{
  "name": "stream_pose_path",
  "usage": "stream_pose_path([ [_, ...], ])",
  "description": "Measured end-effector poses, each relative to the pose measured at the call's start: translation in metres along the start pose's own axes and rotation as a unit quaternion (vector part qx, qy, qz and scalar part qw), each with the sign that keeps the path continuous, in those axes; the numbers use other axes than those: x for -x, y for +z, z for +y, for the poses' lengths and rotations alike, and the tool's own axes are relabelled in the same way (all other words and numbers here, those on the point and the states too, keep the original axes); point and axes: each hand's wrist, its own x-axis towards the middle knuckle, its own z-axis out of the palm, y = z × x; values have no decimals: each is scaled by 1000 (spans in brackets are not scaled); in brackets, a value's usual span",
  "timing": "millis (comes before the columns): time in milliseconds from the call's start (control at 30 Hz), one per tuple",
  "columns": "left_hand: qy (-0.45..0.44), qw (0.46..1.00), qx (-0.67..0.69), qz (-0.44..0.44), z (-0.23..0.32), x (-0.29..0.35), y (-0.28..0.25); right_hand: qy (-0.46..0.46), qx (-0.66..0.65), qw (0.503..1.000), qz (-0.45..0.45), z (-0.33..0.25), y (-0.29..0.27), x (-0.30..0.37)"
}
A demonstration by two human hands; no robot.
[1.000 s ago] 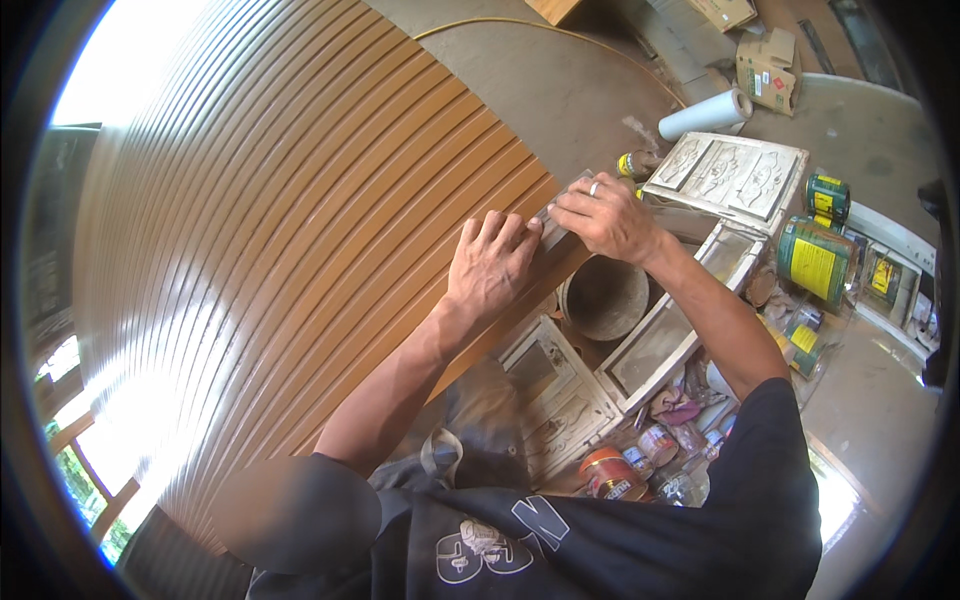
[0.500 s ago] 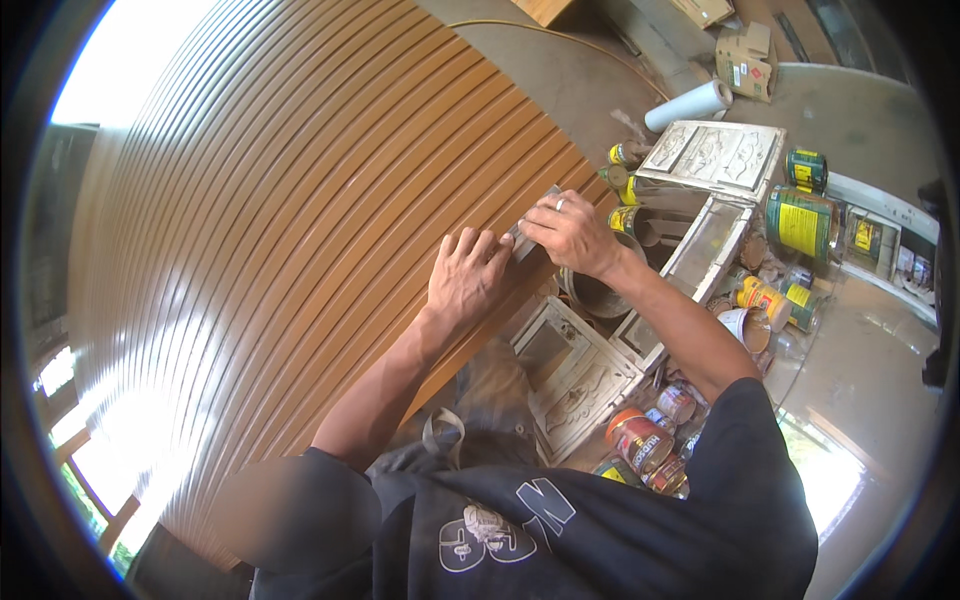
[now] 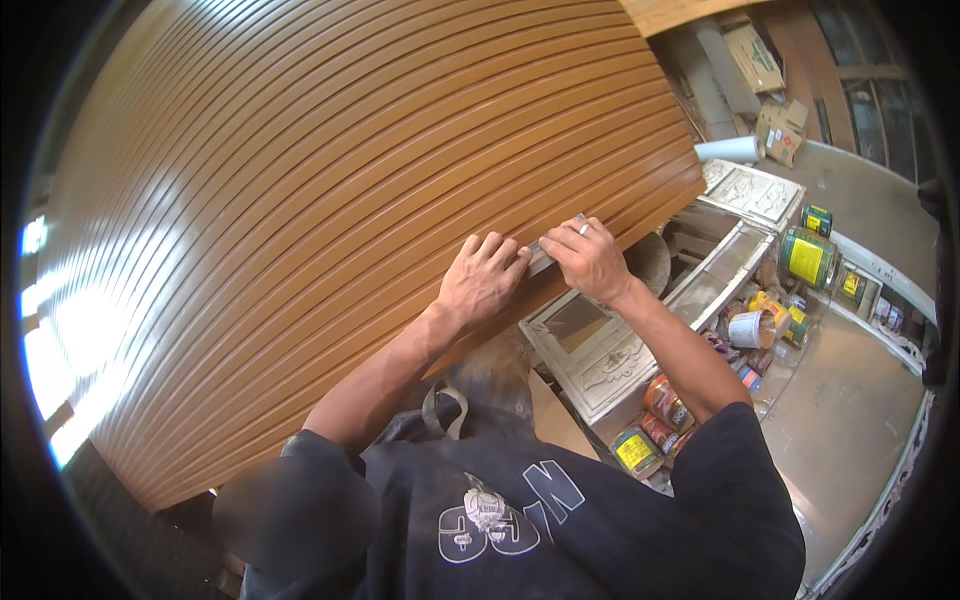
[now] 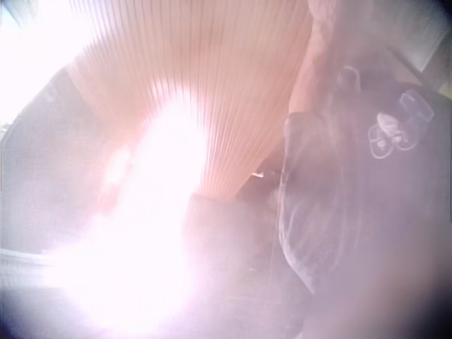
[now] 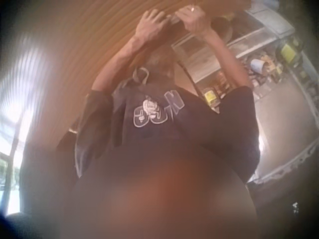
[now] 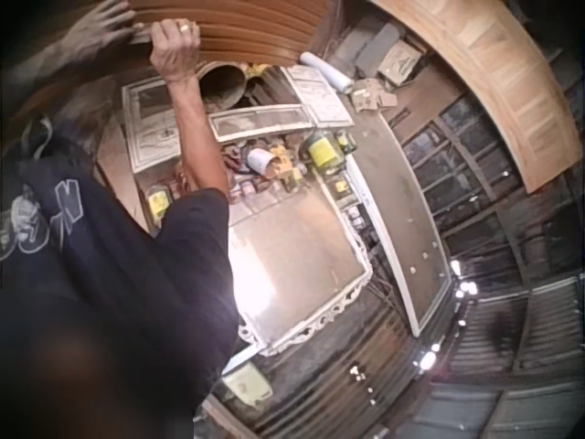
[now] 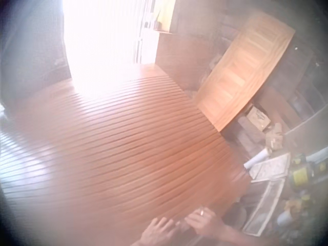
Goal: The person sands a large wooden board with a sanding block, moving it back and forth along the surface. They briefly inspect the sanding block and continue sanding different sections of the board.
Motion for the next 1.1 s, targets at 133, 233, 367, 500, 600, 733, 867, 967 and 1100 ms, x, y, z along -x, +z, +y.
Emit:
stream_pose_path([
  [133, -27, 999, 9, 19, 7, 71, -6, -13, -8, 1000, -4, -61, 22, 4],
  [233, -41, 999, 16, 20, 5, 110, -3, -24, -6, 999, -28, -93, 39, 8],
  [367, -44, 998, 39, 25, -5, 153, 15, -12, -20, 998, -53, -124, 67, 10],
  [500, -71, 997, 12, 38, -29, 230, 26, -52, -24, 996, -68, -175, 114, 2],
  [600, -31, 991, 32, 128, -35, 279, 16, -92, -21, 991, -94, -210, 127, -6],
  [733, -66, 996, 15, 55, -32, 269, -9, -51, -29, 996, -74, -215, 100, -21],
  [867, -57, 996, 2, 72, -23, 266, -36, -81, -65, 992, -70, -223, 88, -27],
  [967, -95, 995, 7, 42, -20, 308, -44, -117, -57, 988, -85, -255, 109, -26],
  [1100, -127, 991, -8, 43, -28, 373, -44, -124, -66, 987, -84, -307, 137, -32],
])
